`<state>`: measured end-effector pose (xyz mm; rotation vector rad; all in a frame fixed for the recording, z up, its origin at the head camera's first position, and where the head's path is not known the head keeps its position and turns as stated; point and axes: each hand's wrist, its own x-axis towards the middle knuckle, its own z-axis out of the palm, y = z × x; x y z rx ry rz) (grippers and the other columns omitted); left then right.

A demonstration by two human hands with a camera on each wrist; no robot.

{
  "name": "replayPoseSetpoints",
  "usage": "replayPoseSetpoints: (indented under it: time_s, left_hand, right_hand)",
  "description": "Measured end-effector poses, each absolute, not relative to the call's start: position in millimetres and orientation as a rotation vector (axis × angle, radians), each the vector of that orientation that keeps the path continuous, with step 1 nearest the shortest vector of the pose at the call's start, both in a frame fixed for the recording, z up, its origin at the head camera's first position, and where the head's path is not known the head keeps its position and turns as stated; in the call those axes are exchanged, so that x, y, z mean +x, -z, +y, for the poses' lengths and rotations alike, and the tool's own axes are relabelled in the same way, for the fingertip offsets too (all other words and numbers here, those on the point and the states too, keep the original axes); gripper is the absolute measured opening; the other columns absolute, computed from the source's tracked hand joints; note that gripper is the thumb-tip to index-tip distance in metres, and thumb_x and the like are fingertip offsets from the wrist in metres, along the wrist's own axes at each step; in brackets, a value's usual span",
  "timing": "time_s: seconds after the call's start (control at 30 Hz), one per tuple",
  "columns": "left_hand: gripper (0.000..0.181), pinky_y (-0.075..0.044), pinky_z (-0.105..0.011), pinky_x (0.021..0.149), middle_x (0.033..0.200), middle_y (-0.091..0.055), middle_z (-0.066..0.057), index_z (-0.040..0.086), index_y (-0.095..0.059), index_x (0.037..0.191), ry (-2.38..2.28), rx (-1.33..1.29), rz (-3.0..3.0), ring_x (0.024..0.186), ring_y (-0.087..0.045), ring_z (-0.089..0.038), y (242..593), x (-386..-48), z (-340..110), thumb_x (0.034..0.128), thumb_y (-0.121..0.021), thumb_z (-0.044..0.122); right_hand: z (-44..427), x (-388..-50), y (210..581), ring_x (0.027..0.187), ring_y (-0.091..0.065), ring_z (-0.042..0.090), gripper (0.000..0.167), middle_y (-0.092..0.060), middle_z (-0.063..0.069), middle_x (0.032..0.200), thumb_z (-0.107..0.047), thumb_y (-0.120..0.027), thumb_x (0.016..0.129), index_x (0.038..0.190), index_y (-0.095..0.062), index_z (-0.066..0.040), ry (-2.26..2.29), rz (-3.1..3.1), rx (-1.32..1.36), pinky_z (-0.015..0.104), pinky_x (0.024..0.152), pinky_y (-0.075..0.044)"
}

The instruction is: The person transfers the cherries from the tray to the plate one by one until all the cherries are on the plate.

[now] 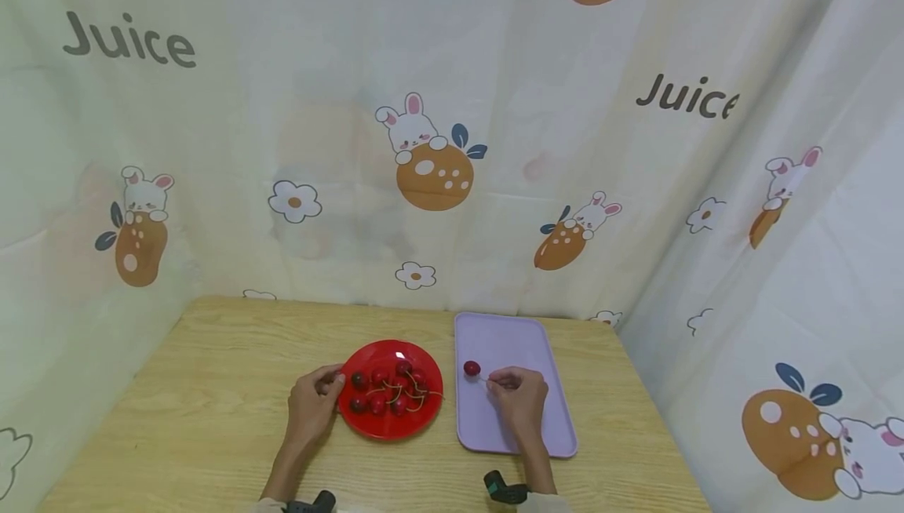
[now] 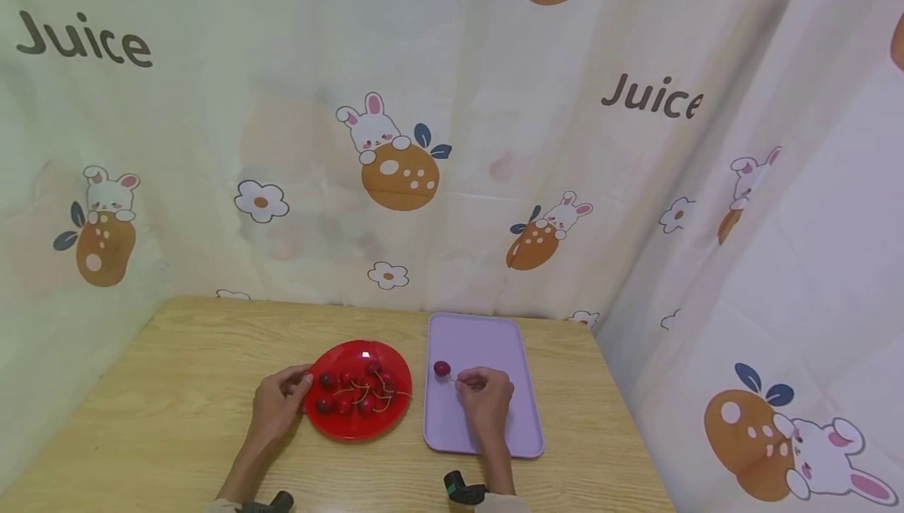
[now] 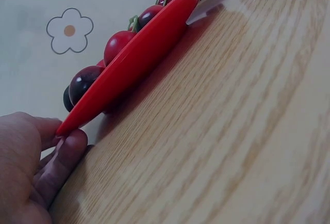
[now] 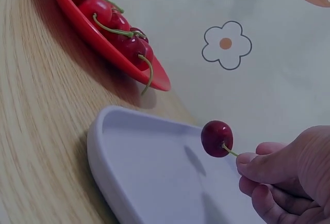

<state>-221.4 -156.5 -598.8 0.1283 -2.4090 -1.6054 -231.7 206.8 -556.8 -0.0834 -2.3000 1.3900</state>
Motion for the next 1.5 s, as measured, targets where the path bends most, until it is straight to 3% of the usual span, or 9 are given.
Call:
replayPoseSetpoints:
  time_s: [1.07,1.3,1.5]
  left_hand:
    - [0.026,-0.051,-0.019,0.065,0.11,-0.079,-0.015,0.005,-0.078,0.13,1.594,0.127,-2.413,0.076,-0.064,-0.007,599,-224,-156,0.1056,-0.071,0.01]
    - [0.026,-0.053,-0.019,0.066,0.112,-0.079,-0.015,0.004,-0.078,0.13,1.614,0.133,-2.404,0.078,-0.064,-0.006,599,-223,-155,0.1054,-0.071,0.011]
    - [0.026,-0.055,-0.019,0.065,0.112,-0.079,-0.015,0.004,-0.078,0.13,1.636,0.137,-2.39,0.078,-0.065,-0.005,599,-222,-156,0.1055,-0.072,0.011]
  right_hand:
    - [181,-243,548,0.07,-0.076,0.014,0.016,-0.082,0.014,0.08,0.012,-0.089,0.08,0.081,-0.084,-0.003,-1.516,-2.25,0.023,0.015,0.067,-0.057]
    - [173,-243,548,0.067,-0.074,0.007,0.016,-0.081,0.014,0.078,0.012,-0.089,0.078,0.079,-0.084,-0.003,-1.546,-2.213,0.059,0.014,0.065,-0.057]
    - [165,-242,546,0.067,-0.075,0.009,0.015,-0.081,0.012,0.078,0.013,-0.089,0.078,0.08,-0.083,-0.001,-1.567,-2.205,0.109,0.015,0.065,-0.057]
